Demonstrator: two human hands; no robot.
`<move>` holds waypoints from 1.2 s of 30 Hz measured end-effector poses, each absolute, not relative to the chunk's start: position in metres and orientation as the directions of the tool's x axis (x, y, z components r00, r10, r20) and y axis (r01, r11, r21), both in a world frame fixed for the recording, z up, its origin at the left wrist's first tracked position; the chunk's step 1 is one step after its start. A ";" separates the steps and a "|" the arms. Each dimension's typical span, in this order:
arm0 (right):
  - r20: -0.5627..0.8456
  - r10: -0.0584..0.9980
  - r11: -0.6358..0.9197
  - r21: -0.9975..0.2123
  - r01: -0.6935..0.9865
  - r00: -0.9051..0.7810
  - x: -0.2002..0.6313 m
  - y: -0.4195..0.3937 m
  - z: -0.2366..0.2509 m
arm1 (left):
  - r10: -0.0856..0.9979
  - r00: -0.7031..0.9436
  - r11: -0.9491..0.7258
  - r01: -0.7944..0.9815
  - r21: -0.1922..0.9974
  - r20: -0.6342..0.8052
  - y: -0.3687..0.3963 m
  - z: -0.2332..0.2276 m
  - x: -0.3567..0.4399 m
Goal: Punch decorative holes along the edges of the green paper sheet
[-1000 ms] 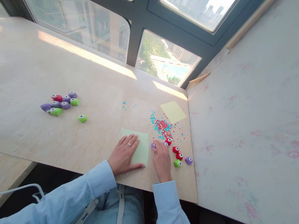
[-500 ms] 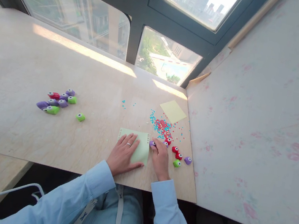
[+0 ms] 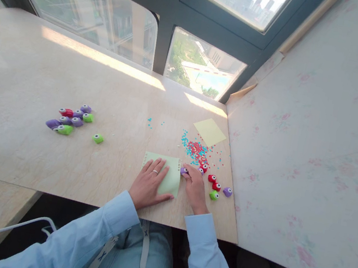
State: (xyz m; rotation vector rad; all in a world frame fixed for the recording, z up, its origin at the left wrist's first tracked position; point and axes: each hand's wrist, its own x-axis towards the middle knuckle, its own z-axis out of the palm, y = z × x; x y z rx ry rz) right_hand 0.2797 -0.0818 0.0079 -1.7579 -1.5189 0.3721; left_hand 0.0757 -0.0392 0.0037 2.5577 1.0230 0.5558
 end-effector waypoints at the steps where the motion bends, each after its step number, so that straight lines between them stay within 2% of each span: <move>1: 0.259 0.935 0.010 -0.703 0.711 0.243 0.280 -0.082 0.008 | 0.709 0.666 -0.689 0.581 0.434 0.233 -0.039 0.004 0.076; 14: 0.275 0.949 0.065 -0.650 0.757 0.155 0.284 -0.080 0.009 | 0.693 0.674 -0.707 0.566 0.425 0.255 -0.039 0.001 0.075; 30: 0.303 0.936 0.071 -0.658 0.750 0.178 0.270 -0.092 0.011 | 0.666 0.712 -0.729 0.556 0.400 0.224 -0.022 0.003 0.083; 36: 0.279 0.929 0.027 -0.706 0.707 0.243 0.269 -0.090 0.013 | 0.609 0.763 -0.773 0.509 0.378 0.217 -0.018 0.004 0.078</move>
